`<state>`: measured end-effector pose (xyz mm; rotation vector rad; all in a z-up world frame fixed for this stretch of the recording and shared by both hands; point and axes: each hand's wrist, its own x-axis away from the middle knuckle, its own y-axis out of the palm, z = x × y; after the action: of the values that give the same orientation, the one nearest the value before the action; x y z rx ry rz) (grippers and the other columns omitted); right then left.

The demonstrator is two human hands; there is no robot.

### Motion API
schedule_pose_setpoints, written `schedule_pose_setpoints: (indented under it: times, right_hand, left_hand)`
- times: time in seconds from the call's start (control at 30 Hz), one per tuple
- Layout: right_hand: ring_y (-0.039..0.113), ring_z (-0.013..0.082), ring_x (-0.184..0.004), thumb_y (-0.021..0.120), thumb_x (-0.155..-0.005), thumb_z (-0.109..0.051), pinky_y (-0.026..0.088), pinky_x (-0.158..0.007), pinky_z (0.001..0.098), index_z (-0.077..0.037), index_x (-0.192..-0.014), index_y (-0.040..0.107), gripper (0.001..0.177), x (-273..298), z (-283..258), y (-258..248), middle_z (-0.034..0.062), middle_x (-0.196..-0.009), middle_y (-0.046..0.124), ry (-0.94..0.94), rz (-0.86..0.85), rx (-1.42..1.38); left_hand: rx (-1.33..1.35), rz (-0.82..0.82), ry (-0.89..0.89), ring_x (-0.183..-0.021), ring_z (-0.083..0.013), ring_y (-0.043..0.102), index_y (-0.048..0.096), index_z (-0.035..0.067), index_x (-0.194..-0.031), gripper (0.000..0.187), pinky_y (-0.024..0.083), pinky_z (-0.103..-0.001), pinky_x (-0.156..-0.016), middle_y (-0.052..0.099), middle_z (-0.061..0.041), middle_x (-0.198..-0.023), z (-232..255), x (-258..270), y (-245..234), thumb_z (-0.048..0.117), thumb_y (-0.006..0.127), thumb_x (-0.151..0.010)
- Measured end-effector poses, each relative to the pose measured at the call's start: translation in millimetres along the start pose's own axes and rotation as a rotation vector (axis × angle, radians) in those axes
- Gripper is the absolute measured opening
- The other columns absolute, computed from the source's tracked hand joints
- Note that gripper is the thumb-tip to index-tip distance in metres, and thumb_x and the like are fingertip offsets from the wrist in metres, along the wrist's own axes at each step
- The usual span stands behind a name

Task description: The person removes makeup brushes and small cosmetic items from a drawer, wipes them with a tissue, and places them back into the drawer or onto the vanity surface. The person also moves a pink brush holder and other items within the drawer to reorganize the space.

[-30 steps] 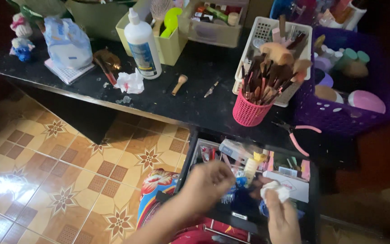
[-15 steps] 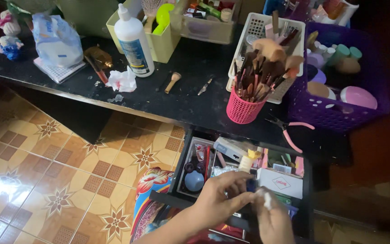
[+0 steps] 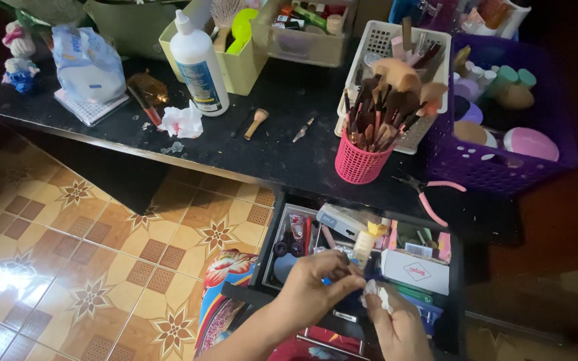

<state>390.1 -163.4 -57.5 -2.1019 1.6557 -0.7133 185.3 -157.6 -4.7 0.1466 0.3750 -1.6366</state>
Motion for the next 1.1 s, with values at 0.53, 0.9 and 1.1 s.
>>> schedule_pose_setpoints:
  times: [0.53, 0.9, 1.1]
  right_hand:
    - [0.061, 0.0177, -0.064, 0.053, -0.101, -0.027, 0.048, -0.068, 0.0344, -0.009, -0.071, 0.059, 0.035, 9, -12, -4, 0.0044, -0.066, 0.063, -0.092, 0.058, -0.075]
    - [0.062, 0.0164, -0.064, 0.053, -0.102, -0.027, 0.051, -0.069, 0.0329, -0.009, -0.075, 0.059, 0.033, 9, -3, -3, 0.0037, -0.066, 0.064, -0.066, -0.004, -0.131]
    - [0.069, 0.0177, -0.068, 0.055, -0.099, -0.029, 0.054, -0.072, 0.0324, -0.009, -0.073, 0.063, 0.033, 8, -9, -4, 0.0042, -0.067, 0.072, 0.058, -0.025, -0.081]
  left_hand:
    - [-0.362, 0.492, 0.327, -0.086, -0.0146, 0.068, 0.069, 0.007, -0.099, 0.003, 0.057, -0.028, -0.08, 0.073, -0.004, -0.095, 71, -125, -47, 0.006, 0.067, -0.099]
    - [-0.861, 0.397, 0.75, -0.09, -0.0328, 0.066, 0.065, -0.004, -0.121, 0.022, 0.054, -0.042, -0.086, 0.073, -0.018, -0.108, 21, -180, -35, 0.002, 0.068, -0.099]
    - [-0.988, 0.341, 0.705, -0.094, -0.0332, 0.055, 0.07, 0.0, -0.103, 0.013, 0.049, -0.041, -0.085, 0.057, -0.016, -0.115, 22, -165, -39, 0.007, 0.059, -0.103]
